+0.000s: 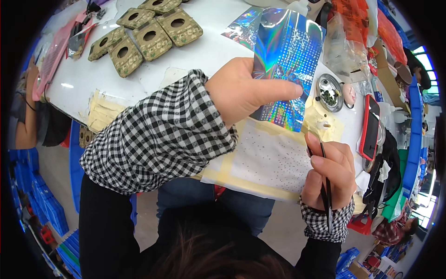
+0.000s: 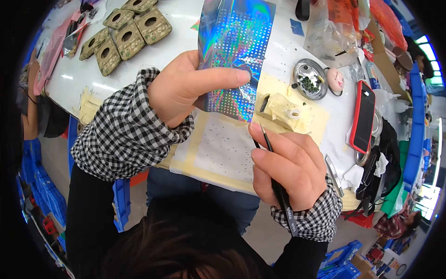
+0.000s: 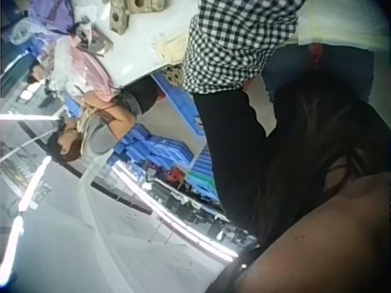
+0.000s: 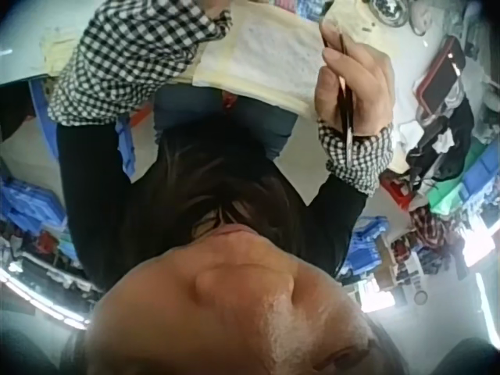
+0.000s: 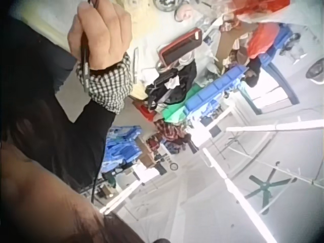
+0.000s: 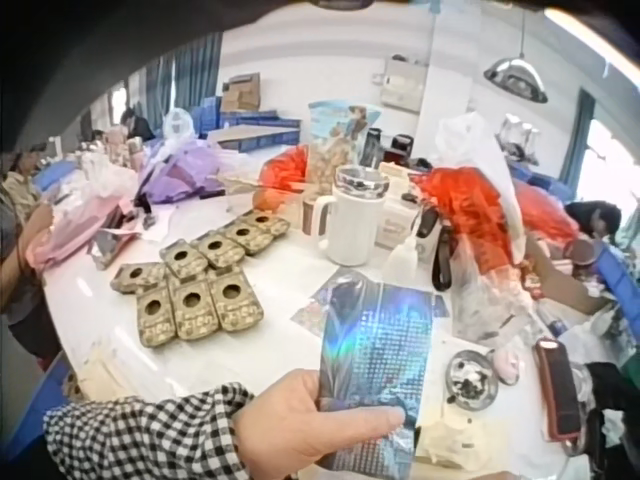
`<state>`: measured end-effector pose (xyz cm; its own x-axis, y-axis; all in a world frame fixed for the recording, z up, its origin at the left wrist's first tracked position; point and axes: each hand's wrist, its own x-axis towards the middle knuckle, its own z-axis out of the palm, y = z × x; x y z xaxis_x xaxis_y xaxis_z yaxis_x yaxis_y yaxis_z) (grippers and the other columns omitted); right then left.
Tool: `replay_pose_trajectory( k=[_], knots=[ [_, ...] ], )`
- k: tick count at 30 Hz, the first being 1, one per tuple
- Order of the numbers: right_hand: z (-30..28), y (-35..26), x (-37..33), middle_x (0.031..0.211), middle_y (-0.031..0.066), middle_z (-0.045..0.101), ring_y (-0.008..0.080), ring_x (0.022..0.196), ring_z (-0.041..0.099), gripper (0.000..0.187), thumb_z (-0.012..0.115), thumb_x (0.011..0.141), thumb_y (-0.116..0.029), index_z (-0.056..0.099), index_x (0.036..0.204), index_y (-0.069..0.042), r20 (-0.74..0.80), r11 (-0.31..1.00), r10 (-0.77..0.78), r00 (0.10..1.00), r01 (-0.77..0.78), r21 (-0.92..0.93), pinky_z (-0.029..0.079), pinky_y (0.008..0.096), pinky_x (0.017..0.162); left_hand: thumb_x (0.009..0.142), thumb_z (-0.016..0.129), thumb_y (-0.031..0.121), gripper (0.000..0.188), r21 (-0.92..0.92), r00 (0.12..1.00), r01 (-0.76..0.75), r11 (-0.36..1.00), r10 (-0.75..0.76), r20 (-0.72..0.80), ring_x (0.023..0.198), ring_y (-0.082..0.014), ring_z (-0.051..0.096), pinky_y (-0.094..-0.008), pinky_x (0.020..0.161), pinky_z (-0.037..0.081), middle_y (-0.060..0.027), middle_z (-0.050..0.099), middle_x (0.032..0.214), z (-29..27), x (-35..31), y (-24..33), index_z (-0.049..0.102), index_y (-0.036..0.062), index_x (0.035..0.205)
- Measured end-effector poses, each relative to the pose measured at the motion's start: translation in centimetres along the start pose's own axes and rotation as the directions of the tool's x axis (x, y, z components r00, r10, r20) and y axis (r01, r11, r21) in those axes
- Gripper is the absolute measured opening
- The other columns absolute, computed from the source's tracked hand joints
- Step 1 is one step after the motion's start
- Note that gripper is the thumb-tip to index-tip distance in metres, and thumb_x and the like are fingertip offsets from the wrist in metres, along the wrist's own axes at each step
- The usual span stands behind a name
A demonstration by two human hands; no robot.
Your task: Applying tiny gems or components onto a holographic sticker sheet using a manual picker tool.
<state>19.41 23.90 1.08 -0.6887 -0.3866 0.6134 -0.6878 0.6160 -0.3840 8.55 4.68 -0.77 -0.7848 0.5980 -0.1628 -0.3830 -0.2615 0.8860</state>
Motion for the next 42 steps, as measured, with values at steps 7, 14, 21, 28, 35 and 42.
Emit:
replay_pose_trajectory(
  k=[7, 14, 21, 28, 35, 42],
  knots=[
    [0.2, 0.6, -0.7, 0.108, 0.0159, 0.067, 0.0270, 0.085, 0.064, 0.030, 0.066, 0.078, 0.003, 0.056, 0.106, -0.006, -0.060, 0.980, 0.178, 0.982, -0.172, 0.100, 0.052, 0.0336, 0.076, 0.085, 0.070, 0.009, 0.026, -0.013, 0.997, 0.073, 0.997, -0.072, 0.037, 0.087, -0.0135, 0.066, -0.0271, 0.079, 0.052, -0.0062, 0.069, 0.099, 1.1, -1.4, 0.3, 0.064, 0.0003, 0.109],
    [0.2, 0.7, -0.4, 0.108, 0.0152, 0.067, 0.0271, 0.086, 0.064, 0.033, 0.068, 0.079, 0.002, 0.056, 0.108, -0.006, -0.054, 0.977, 0.194, 0.979, -0.189, 0.099, 0.052, 0.0349, 0.077, 0.085, 0.069, 0.008, 0.028, -0.007, 0.992, 0.120, 0.993, -0.120, 0.042, 0.088, -0.0143, 0.066, -0.0283, 0.080, 0.053, -0.0085, 0.069, 0.100, 1.7, -1.7, 0.4, 0.063, -0.0021, 0.110],
    [0.1, 0.6, 0.0, 0.107, 0.0156, 0.067, 0.0274, 0.087, 0.064, 0.034, 0.069, 0.078, 0.005, 0.056, 0.108, -0.005, -0.023, 0.977, 0.201, 0.979, -0.198, 0.077, 0.051, 0.0352, 0.077, 0.085, 0.069, 0.008, 0.028, -0.024, 0.991, 0.107, 0.994, -0.105, 0.080, 0.088, -0.0150, 0.067, -0.0289, 0.080, 0.054, -0.0095, 0.069, 0.101, 1.6, -1.6, 0.3, 0.063, -0.0024, 0.111],
    [0.1, 0.5, 0.0, 0.107, 0.0158, 0.067, 0.0274, 0.086, 0.064, 0.035, 0.069, 0.077, 0.006, 0.056, 0.107, -0.004, -0.015, 0.975, 0.210, 0.978, -0.208, 0.075, 0.051, 0.0350, 0.077, 0.085, 0.069, 0.008, 0.028, -0.016, 0.992, 0.105, 0.994, -0.104, 0.065, 0.088, -0.0148, 0.067, -0.0279, 0.080, 0.054, -0.0090, 0.069, 0.101, 1.6, -1.7, 0.2, 0.063, -0.0018, 0.111],
    [0.2, 0.5, 0.0, 0.104, 0.0159, 0.067, 0.0267, 0.085, 0.065, 0.034, 0.069, 0.077, 0.006, 0.056, 0.106, -0.004, -0.034, 0.972, 0.222, 0.975, -0.218, 0.082, 0.051, 0.0341, 0.075, 0.085, 0.069, 0.007, 0.029, -0.011, 0.992, 0.106, 0.994, -0.105, 0.066, 0.090, -0.0148, 0.066, -0.0277, 0.081, 0.053, -0.0091, 0.069, 0.102, 1.6, -1.6, 0.1, 0.063, -0.0016, 0.111],
    [0.3, 0.5, 0.1, 0.103, 0.0165, 0.068, 0.0268, 0.084, 0.065, 0.033, 0.069, 0.077, 0.007, 0.056, 0.105, -0.003, -0.040, 0.973, 0.216, 0.976, -0.212, 0.088, 0.052, 0.0336, 0.074, 0.085, 0.068, 0.006, 0.028, -0.038, 0.992, 0.078, 0.996, -0.074, 0.100, 0.090, -0.0136, 0.066, -0.0268, 0.082, 0.052, -0.0083, 0.069, 0.102, 1.5, -1.7, 0.1, 0.063, -0.0016, 0.112]
  ],
)
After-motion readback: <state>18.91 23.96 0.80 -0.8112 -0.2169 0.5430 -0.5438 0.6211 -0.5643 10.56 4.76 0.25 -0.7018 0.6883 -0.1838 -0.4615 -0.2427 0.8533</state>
